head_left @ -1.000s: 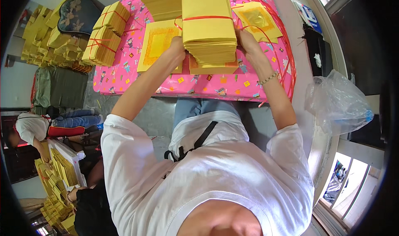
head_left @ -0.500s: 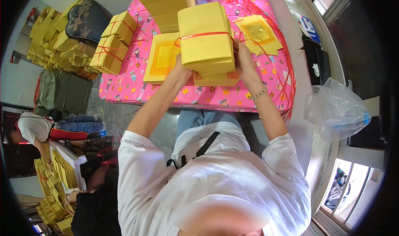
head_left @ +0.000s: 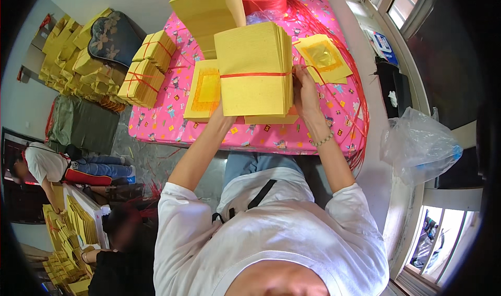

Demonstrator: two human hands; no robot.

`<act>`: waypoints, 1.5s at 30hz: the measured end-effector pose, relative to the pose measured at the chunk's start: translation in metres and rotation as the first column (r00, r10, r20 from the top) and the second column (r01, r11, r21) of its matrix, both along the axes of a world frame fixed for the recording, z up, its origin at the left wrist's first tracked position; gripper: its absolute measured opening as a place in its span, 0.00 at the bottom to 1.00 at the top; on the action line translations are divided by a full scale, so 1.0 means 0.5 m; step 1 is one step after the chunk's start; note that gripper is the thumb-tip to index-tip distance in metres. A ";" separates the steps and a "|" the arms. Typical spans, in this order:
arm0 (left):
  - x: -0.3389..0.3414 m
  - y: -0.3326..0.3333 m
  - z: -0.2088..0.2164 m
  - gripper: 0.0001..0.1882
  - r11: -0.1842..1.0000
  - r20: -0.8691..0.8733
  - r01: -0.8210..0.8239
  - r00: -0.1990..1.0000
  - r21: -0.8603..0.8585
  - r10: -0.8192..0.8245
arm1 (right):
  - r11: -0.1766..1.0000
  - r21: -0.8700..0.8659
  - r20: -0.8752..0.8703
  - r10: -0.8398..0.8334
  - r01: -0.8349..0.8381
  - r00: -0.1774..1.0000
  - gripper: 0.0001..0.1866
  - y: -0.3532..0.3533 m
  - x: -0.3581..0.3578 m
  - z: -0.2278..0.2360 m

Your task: Counting yellow paper sheets into stacks and tying them with red string.

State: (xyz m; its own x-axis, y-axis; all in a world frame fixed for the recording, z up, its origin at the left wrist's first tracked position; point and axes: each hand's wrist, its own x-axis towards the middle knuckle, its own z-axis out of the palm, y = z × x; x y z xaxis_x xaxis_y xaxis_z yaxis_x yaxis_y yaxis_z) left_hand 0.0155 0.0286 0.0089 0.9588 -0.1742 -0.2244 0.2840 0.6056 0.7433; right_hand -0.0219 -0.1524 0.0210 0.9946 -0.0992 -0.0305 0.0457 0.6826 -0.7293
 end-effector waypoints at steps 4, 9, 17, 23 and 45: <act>0.001 0.001 0.016 0.18 0.999 0.023 -0.014 1.000 -0.030 0.014 | 1.000 0.020 0.018 0.012 -0.012 1.000 0.08 0.005 -0.010 0.024; 0.007 -0.004 0.039 0.18 0.997 0.059 -0.019 0.998 -0.073 0.023 | 0.998 0.059 0.106 -0.002 -0.004 0.994 0.09 -0.005 0.002 0.035; 0.015 0.003 0.075 0.17 0.989 0.120 -0.019 0.992 -0.147 0.037 | 0.999 0.036 0.292 0.009 -0.020 0.956 0.09 -0.018 0.025 0.066; 0.006 -0.014 0.085 0.17 0.979 0.143 -0.034 0.988 -0.202 0.064 | 0.999 -0.034 0.243 -0.027 0.036 0.970 0.09 -0.030 0.048 0.067; 0.096 0.011 0.124 0.18 0.984 0.610 -0.169 0.786 0.051 0.103 | 0.861 -0.505 0.546 0.270 0.054 0.793 0.08 -0.064 0.178 0.132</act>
State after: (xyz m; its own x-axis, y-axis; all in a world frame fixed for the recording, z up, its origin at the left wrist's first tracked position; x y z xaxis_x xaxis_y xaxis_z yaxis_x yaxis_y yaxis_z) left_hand 0.0634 0.0342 0.0711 0.9165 -0.0408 0.3980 -0.3209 0.5190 0.7922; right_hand 0.0671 -0.1842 0.0871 0.8017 0.1705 0.5728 0.5160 0.2862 -0.8074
